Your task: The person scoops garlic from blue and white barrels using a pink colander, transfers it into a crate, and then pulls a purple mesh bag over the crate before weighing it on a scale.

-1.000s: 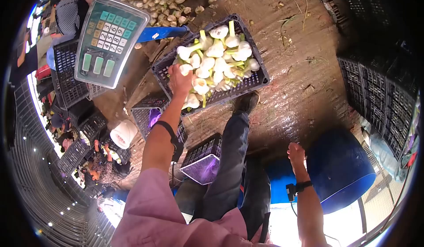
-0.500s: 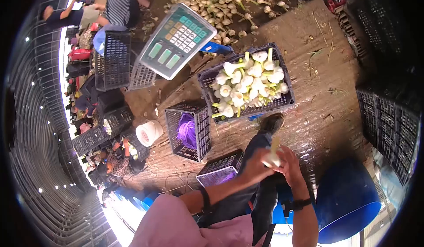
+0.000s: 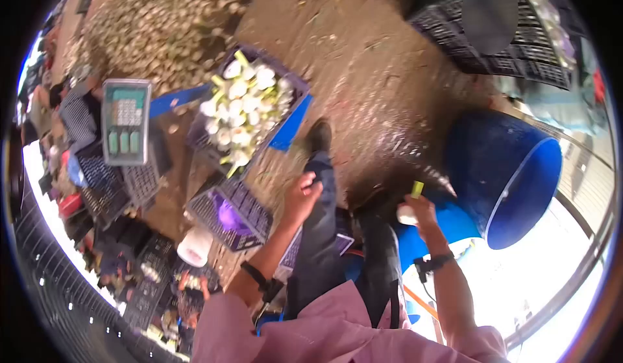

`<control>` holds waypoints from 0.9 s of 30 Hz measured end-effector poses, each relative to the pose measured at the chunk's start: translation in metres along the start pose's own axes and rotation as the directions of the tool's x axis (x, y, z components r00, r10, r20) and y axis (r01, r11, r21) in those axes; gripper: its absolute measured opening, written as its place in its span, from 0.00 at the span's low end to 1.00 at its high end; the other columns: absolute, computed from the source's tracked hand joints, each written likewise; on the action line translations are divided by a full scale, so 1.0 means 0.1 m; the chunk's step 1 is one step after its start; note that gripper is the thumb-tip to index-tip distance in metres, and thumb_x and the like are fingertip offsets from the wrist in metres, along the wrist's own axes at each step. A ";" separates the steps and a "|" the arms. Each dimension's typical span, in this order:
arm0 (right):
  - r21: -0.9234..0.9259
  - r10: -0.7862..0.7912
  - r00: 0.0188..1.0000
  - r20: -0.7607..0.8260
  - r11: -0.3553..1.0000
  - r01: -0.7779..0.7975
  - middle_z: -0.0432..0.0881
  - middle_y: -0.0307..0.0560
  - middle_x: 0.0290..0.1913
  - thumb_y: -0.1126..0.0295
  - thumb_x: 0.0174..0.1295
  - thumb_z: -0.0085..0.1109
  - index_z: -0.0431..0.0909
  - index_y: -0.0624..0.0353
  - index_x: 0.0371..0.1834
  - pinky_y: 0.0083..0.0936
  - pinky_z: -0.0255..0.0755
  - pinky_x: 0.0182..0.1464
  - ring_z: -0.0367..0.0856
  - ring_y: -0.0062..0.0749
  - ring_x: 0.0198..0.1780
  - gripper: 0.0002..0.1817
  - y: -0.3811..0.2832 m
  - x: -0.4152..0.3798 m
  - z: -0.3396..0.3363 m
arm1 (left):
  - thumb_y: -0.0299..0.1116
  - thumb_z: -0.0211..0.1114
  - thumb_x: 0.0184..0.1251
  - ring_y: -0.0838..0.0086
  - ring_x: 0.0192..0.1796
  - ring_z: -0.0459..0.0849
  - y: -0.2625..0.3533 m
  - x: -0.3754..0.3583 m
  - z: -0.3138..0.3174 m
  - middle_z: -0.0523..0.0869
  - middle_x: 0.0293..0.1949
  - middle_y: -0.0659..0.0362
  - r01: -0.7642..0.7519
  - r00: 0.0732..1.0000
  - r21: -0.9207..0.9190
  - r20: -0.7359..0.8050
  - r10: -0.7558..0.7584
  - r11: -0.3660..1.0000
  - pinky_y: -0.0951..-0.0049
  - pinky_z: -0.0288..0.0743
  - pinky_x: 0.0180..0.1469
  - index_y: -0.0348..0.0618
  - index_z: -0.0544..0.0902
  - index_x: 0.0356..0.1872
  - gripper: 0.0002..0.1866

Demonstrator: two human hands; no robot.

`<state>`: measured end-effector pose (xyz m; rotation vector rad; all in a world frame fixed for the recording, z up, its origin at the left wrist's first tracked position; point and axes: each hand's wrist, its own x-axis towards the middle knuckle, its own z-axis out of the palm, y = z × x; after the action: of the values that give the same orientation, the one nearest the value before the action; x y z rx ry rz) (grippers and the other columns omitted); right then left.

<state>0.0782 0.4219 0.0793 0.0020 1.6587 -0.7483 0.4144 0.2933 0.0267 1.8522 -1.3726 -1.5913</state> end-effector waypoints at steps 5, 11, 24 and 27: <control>-0.115 0.028 0.997 -0.079 0.993 -0.037 0.86 0.47 0.39 0.62 0.59 0.69 0.80 0.58 0.51 0.35 0.83 0.35 0.86 0.35 0.35 0.20 0.65 0.04 -0.95 | 0.40 0.72 0.60 0.54 0.56 0.84 -1.01 0.86 -1.00 0.84 0.53 0.43 0.040 0.953 0.270 -0.299 0.044 0.962 0.59 0.76 0.59 0.36 0.80 0.57 0.26; -0.013 0.309 0.903 -0.297 0.945 -0.328 0.85 0.47 0.36 0.61 0.63 0.65 0.79 0.60 0.51 0.30 0.81 0.32 0.84 0.32 0.31 0.18 0.48 -0.12 -0.68 | 0.47 0.75 0.56 0.48 0.68 0.72 -0.72 1.75 -1.69 0.74 0.66 0.41 0.259 0.895 0.535 -0.446 0.008 0.804 0.56 0.67 0.69 0.34 0.68 0.69 0.43; -0.159 0.176 0.984 -0.032 0.971 -0.179 0.85 0.47 0.35 0.61 0.67 0.63 0.77 0.60 0.53 0.28 0.81 0.36 0.86 0.31 0.35 0.17 0.09 0.37 0.58 | 0.43 0.76 0.48 0.55 0.48 0.87 -1.23 1.86 -2.61 0.87 0.45 0.43 0.419 0.854 0.293 -0.449 -0.264 0.859 0.60 0.78 0.54 0.32 0.80 0.48 0.29; -0.207 0.179 0.983 -0.051 0.961 -0.186 0.85 0.47 0.35 0.60 0.67 0.63 0.77 0.60 0.54 0.28 0.80 0.37 0.86 0.31 0.35 0.18 0.07 0.40 0.63 | 0.47 0.76 0.49 0.52 0.50 0.86 -0.97 1.61 -2.41 0.87 0.45 0.45 0.267 0.946 0.614 -0.312 -0.082 0.742 0.59 0.78 0.54 0.33 0.78 0.54 0.34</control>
<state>0.1267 0.3816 0.0387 0.0167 1.7349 -0.4324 0.6572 0.1305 -0.0619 2.5479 -1.8129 -0.9102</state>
